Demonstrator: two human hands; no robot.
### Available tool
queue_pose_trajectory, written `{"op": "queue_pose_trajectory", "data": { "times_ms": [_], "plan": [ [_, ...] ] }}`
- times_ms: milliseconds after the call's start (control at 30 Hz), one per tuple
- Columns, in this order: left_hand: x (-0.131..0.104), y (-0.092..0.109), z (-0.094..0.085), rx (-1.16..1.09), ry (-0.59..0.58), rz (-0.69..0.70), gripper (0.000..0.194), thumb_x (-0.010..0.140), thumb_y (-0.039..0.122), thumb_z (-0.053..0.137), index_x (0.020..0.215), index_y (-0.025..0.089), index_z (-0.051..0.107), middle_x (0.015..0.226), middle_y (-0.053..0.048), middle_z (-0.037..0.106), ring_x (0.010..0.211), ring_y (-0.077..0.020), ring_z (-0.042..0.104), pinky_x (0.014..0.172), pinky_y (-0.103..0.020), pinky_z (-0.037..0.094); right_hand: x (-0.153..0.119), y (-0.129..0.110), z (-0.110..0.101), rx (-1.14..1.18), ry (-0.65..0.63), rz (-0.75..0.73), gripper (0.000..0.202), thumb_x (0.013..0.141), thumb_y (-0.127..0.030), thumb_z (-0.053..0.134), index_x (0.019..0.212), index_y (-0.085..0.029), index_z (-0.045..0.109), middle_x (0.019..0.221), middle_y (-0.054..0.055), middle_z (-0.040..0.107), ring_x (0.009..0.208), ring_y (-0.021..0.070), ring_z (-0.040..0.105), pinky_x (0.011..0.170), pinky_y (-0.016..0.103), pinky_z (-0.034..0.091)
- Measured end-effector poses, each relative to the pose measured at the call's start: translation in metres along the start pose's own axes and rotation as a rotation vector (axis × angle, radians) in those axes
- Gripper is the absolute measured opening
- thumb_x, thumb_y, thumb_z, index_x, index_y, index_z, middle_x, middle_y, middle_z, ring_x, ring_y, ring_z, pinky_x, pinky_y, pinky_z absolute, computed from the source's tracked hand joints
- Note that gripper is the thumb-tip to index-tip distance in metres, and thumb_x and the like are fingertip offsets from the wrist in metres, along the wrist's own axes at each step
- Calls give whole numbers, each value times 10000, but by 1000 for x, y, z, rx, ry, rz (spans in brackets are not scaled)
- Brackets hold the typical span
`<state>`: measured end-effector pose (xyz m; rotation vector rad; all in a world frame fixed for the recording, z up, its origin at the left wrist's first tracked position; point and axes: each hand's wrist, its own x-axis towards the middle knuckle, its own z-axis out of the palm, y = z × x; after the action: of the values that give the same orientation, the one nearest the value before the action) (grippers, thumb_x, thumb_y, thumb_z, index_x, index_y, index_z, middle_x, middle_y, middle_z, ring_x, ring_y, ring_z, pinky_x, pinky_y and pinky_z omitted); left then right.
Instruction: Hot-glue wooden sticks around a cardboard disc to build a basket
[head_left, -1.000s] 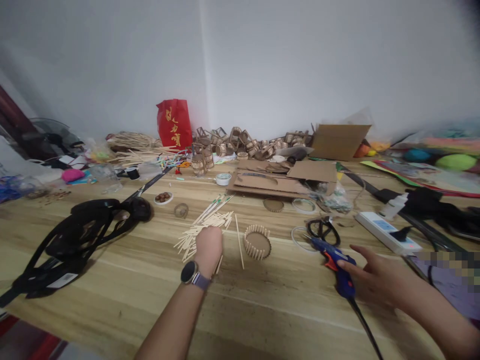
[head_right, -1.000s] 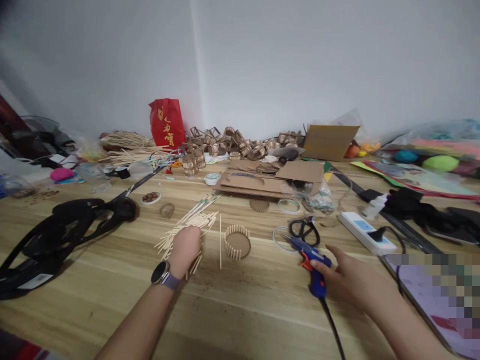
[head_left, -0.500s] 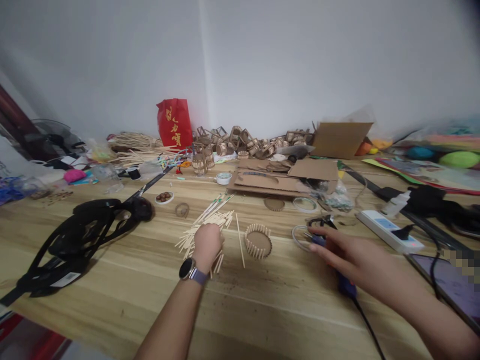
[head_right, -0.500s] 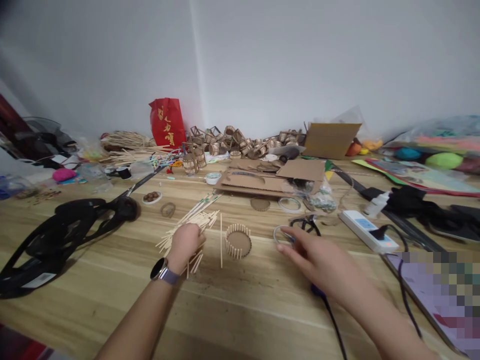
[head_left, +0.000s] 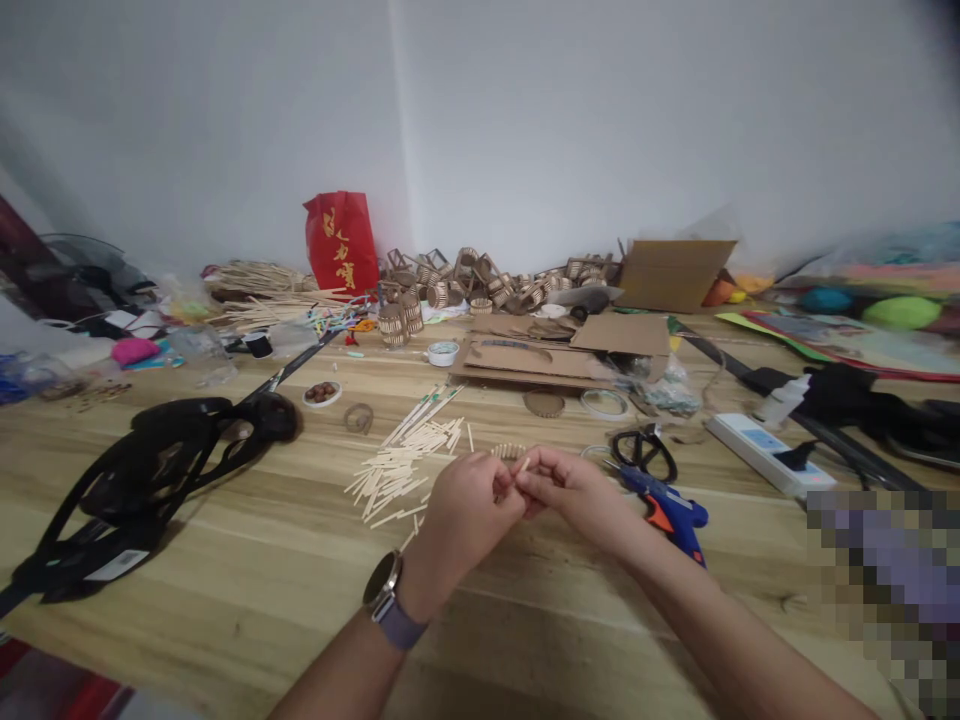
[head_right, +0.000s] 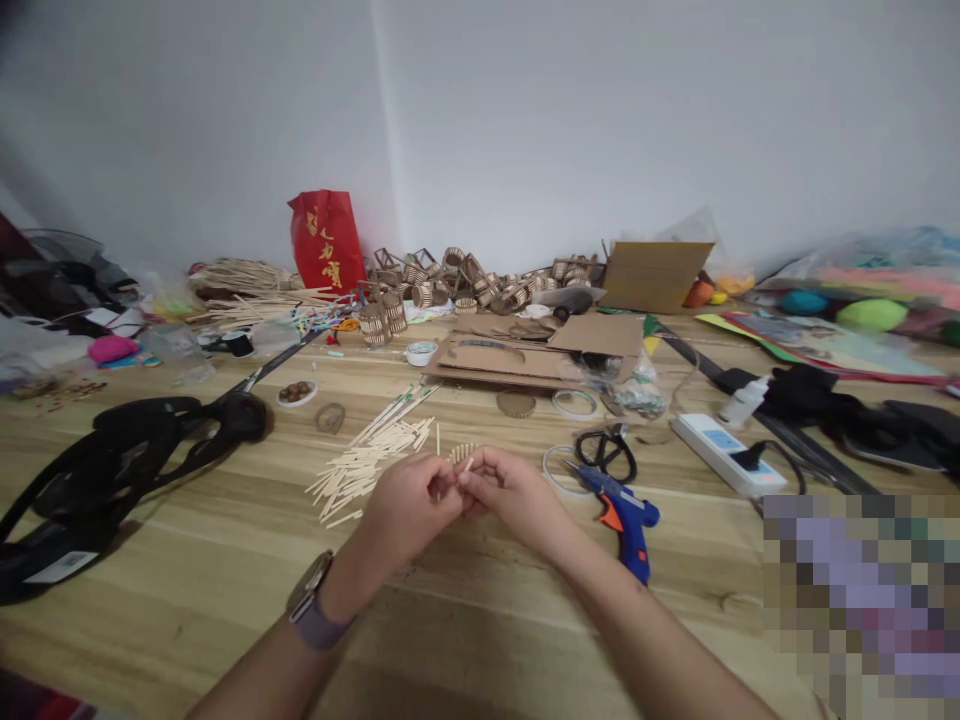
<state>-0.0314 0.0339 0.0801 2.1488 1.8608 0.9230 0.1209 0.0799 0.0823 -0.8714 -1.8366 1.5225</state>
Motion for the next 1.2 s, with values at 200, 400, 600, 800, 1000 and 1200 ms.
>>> {"op": "queue_pose_trajectory", "data": {
  "times_ms": [200, 400, 600, 800, 1000, 1200],
  "plan": [
    [6, -22, 18, -85, 1, 231, 243, 821, 231, 585, 1062, 203, 606, 1134, -72, 616, 1117, -235, 533, 981, -375, 409, -11, -2, -30, -545, 39, -93, 184, 863, -325, 483, 754, -209, 574, 653, -11, 613, 632, 146, 560, 634, 259, 434],
    [13, -54, 44, -200, -161, 109, 1067, 627, 278, 820, 1467, 139, 177, 1519, -188, 263, 1418, -304, 228, 1152, -464, 243, -3, 11, -31, -858, -104, -45, 197, 782, -126, 455, 654, -194, 587, 637, -2, 624, 582, 136, 516, 580, 225, 366],
    [16, -60, 61, -356, -214, 74, 1181, 557, 200, 850, 1488, 151, 124, 1535, -191, 228, 1414, -301, 242, 1151, -439, 248, 1, 26, -24, -896, -124, -48, 206, 761, -107, 472, 698, -175, 656, 696, 41, 671, 608, 160, 550, 566, 235, 353],
    [17, -62, 63, -412, -229, 57, 1194, 545, 176, 850, 1490, 165, 120, 1528, -185, 252, 1399, -303, 277, 1140, -432, 259, 4, 37, -27, -885, -126, -86, 217, 775, -110, 484, 755, -177, 689, 800, 59, 695, 724, 174, 600, 664, 238, 406],
    [18, -61, 59, -466, -236, -19, 1178, 544, 172, 843, 1488, 159, 138, 1499, -193, 315, 1364, -312, 340, 1111, -422, 293, 6, 46, -28, -886, -112, -87, 216, 782, -123, 490, 768, -178, 698, 768, 58, 698, 691, 174, 603, 638, 238, 407],
    [20, -61, 56, -475, -244, -99, 1173, 556, 193, 835, 1489, 148, 126, 1450, -201, 396, 1322, -307, 402, 1075, -405, 329, 7, 51, -30, -890, -93, -115, 216, 806, -146, 489, 804, -180, 702, 790, 67, 715, 693, 181, 615, 643, 243, 415]
  ]
}}
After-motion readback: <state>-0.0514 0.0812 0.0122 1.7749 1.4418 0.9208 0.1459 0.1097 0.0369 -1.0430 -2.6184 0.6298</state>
